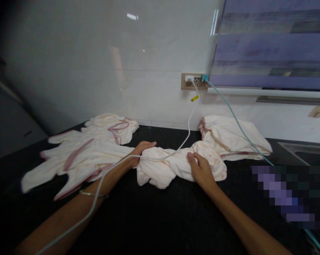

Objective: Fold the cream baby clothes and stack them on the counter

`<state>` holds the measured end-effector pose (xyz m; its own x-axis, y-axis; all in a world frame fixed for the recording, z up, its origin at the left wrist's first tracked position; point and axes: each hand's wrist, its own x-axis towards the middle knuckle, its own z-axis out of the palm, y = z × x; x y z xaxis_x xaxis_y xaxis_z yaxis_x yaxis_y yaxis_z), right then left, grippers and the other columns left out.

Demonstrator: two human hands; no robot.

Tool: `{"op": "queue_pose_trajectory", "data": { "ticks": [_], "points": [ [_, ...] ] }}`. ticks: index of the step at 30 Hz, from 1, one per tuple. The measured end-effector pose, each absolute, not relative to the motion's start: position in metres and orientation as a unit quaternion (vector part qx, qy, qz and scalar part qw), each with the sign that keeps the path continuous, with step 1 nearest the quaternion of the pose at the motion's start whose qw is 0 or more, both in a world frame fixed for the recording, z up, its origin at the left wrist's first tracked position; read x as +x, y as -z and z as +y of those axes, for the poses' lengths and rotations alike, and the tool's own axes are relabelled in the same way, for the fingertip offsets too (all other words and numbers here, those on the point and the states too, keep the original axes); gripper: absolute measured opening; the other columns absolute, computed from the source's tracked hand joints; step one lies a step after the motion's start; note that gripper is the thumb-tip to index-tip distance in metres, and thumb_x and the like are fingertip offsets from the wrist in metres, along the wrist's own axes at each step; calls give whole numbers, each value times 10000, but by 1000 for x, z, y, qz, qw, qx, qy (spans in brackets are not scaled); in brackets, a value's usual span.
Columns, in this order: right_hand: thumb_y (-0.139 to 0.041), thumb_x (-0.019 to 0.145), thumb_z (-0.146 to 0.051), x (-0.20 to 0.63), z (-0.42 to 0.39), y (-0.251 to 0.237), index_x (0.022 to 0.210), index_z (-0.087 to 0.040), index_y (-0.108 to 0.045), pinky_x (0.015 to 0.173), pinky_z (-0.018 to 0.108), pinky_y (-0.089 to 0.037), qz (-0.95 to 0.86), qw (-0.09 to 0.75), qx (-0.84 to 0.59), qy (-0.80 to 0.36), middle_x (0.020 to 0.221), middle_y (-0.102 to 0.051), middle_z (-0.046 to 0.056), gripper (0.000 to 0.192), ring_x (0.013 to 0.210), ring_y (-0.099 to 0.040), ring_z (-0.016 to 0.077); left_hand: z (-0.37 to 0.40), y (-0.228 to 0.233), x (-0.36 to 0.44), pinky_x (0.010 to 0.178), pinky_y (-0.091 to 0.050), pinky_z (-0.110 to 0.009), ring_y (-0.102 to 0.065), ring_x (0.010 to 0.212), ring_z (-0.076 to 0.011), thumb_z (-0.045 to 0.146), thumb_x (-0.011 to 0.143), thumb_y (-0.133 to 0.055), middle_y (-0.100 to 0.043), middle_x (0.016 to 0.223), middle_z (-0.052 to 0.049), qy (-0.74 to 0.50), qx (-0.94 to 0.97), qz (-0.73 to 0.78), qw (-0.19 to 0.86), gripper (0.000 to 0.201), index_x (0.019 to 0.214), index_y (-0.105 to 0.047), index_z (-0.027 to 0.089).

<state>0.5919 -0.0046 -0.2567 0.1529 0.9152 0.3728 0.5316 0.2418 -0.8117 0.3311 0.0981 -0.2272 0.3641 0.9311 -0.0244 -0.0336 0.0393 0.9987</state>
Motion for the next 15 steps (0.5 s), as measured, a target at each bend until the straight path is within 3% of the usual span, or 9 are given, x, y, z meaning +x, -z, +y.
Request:
{"op": "queue_pose_trajectory", "data": {
  "ticks": [3, 6, 10, 15],
  "points": [
    [-597, 898, -612, 590, -7, 256, 915, -214, -613, 697, 311, -447, -648, 461, -559, -235, 818, -648, 4, 399, 746, -579, 189, 99, 228, 329, 575, -401, -287, -549, 589, -157, 603, 720, -806, -550, 520, -2, -441, 535, 390, 606, 504, 608, -619, 149],
    [-685, 854, -562, 588, -10, 254, 1035, -232, -599, 729, 309, -470, -672, 453, -535, -240, 902, -661, 3, 386, 790, -592, 192, 100, 229, 328, 589, -387, -270, -525, 615, -142, 575, 750, -800, -506, 513, 28, -464, 525, 384, 601, 472, 640, -609, 158],
    [-584, 931, -519, 591, -8, 255, 950, -228, -613, 713, 302, -455, -674, 477, -521, -218, 847, -637, 4, 293, 783, -583, 190, 102, 231, 331, 565, -344, -265, -487, 596, -132, 577, 801, -757, -450, 481, 37, -477, 514, 377, 605, 491, 603, -553, 177],
    [-555, 941, -555, 595, -4, 257, 822, -216, -612, 631, 300, -420, -655, 480, -548, -200, 729, -615, 10, 364, 687, -552, 188, 104, 234, 334, 543, -312, -274, -470, 560, -129, 540, 796, -780, -464, 467, 20, -472, 519, 366, 611, 500, 555, -527, 183]
  ]
}}
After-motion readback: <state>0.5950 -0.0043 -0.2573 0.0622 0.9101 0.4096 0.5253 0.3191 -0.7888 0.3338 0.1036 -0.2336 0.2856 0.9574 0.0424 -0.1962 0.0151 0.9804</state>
